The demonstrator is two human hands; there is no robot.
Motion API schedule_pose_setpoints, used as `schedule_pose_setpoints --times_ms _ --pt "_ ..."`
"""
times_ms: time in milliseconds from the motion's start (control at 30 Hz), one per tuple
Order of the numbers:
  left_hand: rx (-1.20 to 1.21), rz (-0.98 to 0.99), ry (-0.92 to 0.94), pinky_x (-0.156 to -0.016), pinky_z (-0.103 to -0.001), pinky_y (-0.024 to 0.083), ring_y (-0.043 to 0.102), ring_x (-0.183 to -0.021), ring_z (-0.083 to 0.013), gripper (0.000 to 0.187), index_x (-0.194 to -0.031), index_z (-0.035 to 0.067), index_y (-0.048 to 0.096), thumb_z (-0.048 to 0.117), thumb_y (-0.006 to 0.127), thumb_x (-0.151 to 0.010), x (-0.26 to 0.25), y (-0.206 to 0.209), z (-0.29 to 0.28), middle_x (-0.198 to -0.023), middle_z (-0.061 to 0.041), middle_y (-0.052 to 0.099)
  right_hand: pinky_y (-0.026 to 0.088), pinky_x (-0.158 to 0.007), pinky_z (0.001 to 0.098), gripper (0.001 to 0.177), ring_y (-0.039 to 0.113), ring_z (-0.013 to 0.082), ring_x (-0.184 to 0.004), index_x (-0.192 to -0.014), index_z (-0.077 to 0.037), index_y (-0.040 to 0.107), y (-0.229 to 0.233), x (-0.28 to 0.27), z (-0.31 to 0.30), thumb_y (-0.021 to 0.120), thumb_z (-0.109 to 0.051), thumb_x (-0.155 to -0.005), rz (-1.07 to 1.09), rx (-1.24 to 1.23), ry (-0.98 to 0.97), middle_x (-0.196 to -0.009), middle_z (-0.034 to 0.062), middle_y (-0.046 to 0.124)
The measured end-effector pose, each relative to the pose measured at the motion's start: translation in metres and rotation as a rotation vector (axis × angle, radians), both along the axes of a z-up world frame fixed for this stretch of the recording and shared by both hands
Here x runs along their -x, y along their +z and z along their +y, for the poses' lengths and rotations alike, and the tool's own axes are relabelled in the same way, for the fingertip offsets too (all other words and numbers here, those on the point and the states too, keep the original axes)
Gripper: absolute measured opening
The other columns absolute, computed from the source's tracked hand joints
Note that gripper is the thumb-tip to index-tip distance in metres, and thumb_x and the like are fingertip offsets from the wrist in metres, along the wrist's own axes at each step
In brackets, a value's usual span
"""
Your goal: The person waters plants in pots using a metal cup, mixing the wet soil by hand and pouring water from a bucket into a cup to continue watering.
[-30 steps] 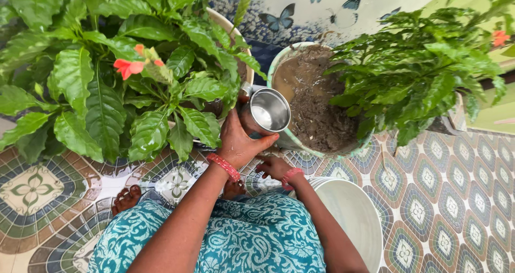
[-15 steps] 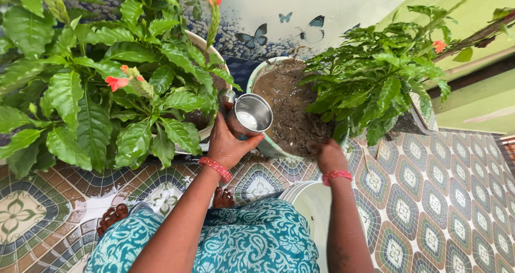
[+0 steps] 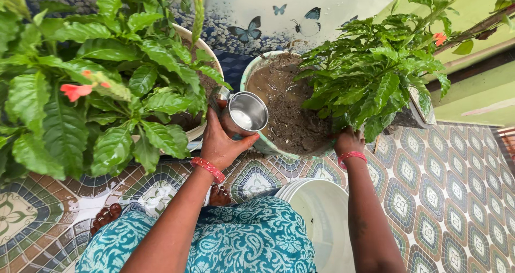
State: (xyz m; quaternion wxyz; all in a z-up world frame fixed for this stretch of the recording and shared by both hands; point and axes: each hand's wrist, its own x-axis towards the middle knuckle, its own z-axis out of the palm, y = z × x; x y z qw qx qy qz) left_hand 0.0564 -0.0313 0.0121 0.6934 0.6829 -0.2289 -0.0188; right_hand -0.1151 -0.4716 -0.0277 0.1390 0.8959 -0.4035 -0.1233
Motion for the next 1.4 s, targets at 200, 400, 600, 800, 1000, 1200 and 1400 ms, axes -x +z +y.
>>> schedule_pose_setpoints --times_ms 200,400,600,800,1000,1200,1400 --pt "-0.011 0.027 -0.014 -0.101 -0.042 0.050 0.062 -0.122 -0.0335 0.099 -0.137 0.001 0.037 0.031 0.097 -0.065 0.002 0.002 -0.003 -0.132 -0.022 0.057 0.016 -0.115 0.0670 0.040 0.016 0.0412 -0.149 -0.121 -0.048 0.072 0.003 -0.010 0.032 0.056 -0.021 -0.096 0.029 -0.006 0.086 -0.159 0.0122 0.028" --pt "0.080 0.067 -0.061 -0.098 -0.041 0.054 0.066 -0.119 -0.0315 0.097 -0.136 0.002 0.034 0.030 0.095 -0.065 0.005 0.004 -0.010 -0.129 -0.019 0.059 0.021 -0.120 0.0619 0.036 0.026 0.0358 -0.149 -0.120 -0.046 0.075 0.041 -0.022 0.094 0.058 -0.023 -0.098 0.191 -0.115 0.111 -0.152 0.0088 0.040" --pt "0.041 0.034 -0.038 -0.098 -0.042 0.053 0.065 -0.117 -0.0322 0.098 -0.136 0.003 0.034 0.029 0.096 -0.065 0.006 0.006 -0.011 -0.129 -0.020 0.059 0.030 -0.115 0.0568 0.066 0.041 0.0330 -0.136 -0.120 -0.049 0.075 0.029 -0.012 0.100 0.055 0.004 -0.086 0.064 -0.334 0.184 -0.145 0.0085 0.045" --pt "0.010 0.076 -0.075 -0.098 -0.043 0.053 0.063 -0.121 -0.0335 0.101 -0.138 0.004 0.031 0.029 0.096 -0.066 0.008 0.007 -0.009 -0.132 -0.021 0.057 0.038 -0.114 0.0540 0.044 0.048 0.0384 -0.134 -0.120 -0.040 0.076 0.022 0.001 0.041 0.062 -0.011 -0.090 -0.062 -0.127 0.195 -0.144 0.0101 0.054" --pt "0.034 0.084 -0.084 -0.098 -0.041 0.054 0.065 -0.121 -0.0323 0.099 -0.137 0.004 0.032 0.030 0.096 -0.066 0.007 0.009 -0.011 -0.132 -0.019 0.057 0.029 -0.118 0.0615 0.034 0.044 0.0336 -0.140 -0.128 -0.020 0.070 -0.007 -0.025 0.074 0.065 -0.031 -0.097 0.211 -0.100 0.308 -0.147 0.0074 0.053" --pt "0.033 -0.012 -0.033 -0.101 -0.044 0.049 0.061 -0.121 -0.0368 0.102 -0.138 0.002 0.032 0.028 0.097 -0.063 0.015 0.016 -0.024 -0.131 -0.021 0.055 0.033 -0.114 0.0589 0.068 0.043 0.0263 -0.140 -0.132 -0.037 0.069 0.023 -0.041 0.107 0.048 0.001 -0.080 -0.018 -0.598 0.365 -0.133 0.0061 0.055" --pt "-0.051 0.042 -0.071 -0.101 -0.046 0.050 0.060 -0.121 -0.0394 0.096 -0.132 0.004 0.038 0.027 0.097 -0.060 0.026 0.022 -0.042 -0.130 -0.022 0.057 0.054 -0.094 0.0430 0.022 0.067 0.0283 -0.105 -0.116 -0.025 0.078 0.047 -0.046 0.080 0.066 -0.030 -0.098 -0.311 -0.531 0.334 -0.113 0.0087 0.064"
